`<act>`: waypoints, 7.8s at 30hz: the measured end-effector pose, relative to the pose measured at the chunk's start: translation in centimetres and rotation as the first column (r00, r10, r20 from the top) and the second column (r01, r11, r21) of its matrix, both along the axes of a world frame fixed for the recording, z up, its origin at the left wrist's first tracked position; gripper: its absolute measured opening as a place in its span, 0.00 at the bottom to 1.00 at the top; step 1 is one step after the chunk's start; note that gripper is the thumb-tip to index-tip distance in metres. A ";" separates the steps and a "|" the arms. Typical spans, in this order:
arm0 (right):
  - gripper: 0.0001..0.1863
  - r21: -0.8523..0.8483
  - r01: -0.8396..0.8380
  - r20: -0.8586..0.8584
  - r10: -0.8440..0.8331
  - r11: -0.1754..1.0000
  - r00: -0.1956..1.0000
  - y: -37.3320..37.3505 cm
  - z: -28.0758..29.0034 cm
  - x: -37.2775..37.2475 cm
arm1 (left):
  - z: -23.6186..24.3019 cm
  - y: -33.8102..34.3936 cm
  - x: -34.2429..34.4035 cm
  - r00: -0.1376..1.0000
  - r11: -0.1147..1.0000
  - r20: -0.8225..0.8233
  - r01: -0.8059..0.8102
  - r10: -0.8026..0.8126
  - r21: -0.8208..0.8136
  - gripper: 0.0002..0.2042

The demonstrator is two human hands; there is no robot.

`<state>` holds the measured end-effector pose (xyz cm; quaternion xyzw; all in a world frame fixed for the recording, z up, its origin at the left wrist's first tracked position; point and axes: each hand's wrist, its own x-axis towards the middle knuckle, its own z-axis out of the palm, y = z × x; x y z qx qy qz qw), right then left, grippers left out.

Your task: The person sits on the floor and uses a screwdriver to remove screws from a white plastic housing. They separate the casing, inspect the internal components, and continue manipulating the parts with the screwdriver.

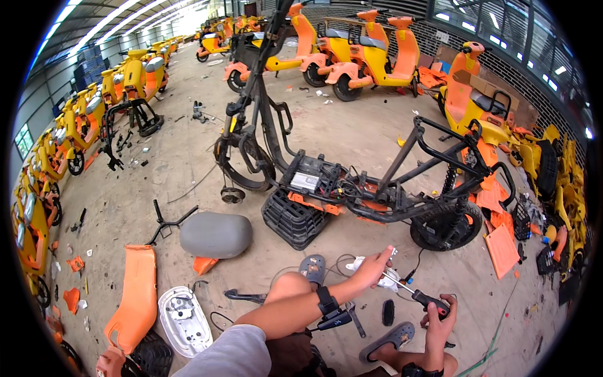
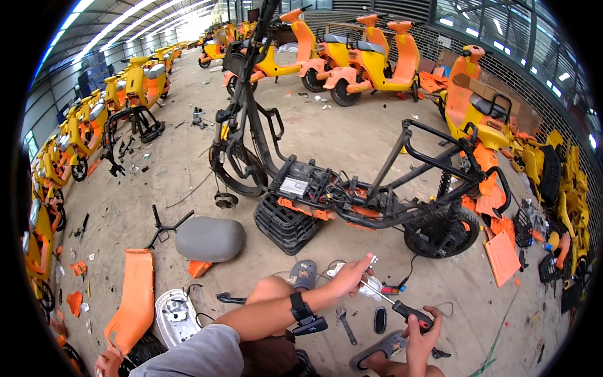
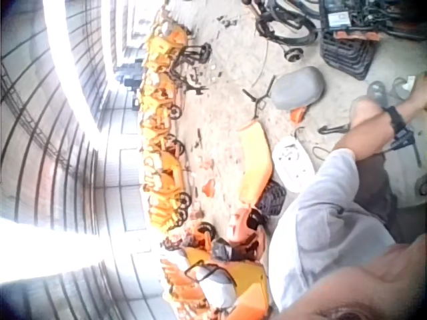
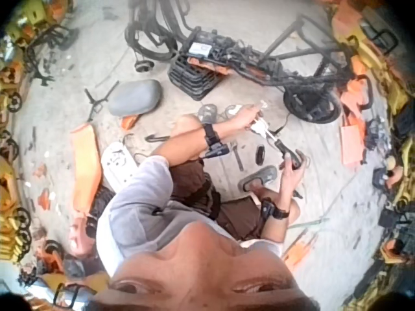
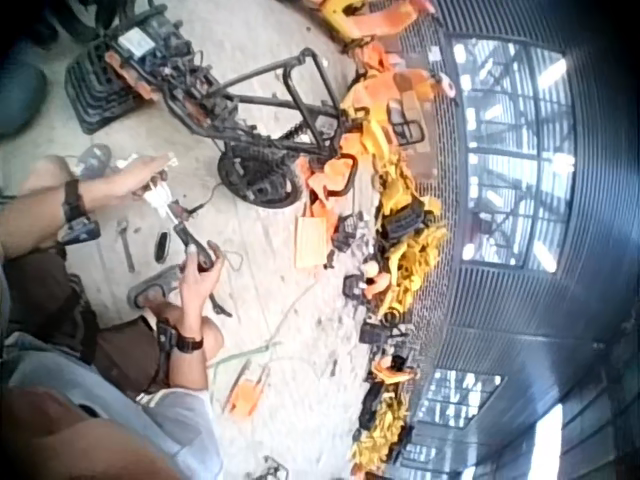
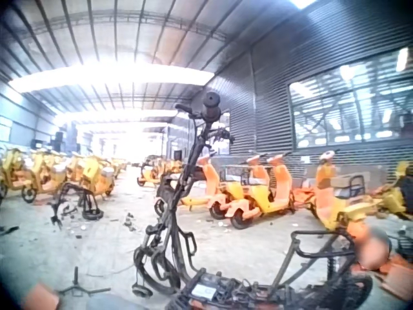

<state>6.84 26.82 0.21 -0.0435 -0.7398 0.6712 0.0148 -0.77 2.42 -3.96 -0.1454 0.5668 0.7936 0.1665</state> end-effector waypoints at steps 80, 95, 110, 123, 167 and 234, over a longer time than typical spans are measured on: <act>0.21 0.032 0.082 -0.323 -0.068 0.996 0.944 -1.9 -2.3 -1.3 | 1.0 -0.5 -0.5 0.984 0.976 0.065 -0.154 0.166 -0.153 0.30; 0.18 -0.117 -0.114 -0.158 0.095 0.987 0.983 -1.8 -1.3 -2.2 | 0.0 -3.6 0.4 0.996 0.996 0.054 -0.065 0.069 -0.068 0.29; 0.17 -0.157 0.223 -0.086 -0.238 0.962 0.967 -2.2 -7.4 0.4 | 0.4 -0.4 0.4 0.966 0.993 -0.250 0.034 -0.063 -0.117 0.25; 0.17 0.055 0.032 -0.159 -0.023 0.998 0.987 -3.6 1.7 -4.6 | 1.2 -3.5 -0.3 0.991 0.999 -0.133 0.032 -0.032 -0.005 0.30; 0.23 -0.208 0.023 0.040 -0.015 0.978 0.999 -2.3 1.7 -2.8 | 4.4 -3.4 1.4 0.976 0.927 0.214 -0.105 0.027 0.360 0.22; 0.20 -0.229 -0.166 0.329 0.237 0.959 0.914 -2.4 2.8 -3.2 | 3.2 -4.6 1.7 0.980 0.954 0.074 -0.198 0.186 0.227 0.21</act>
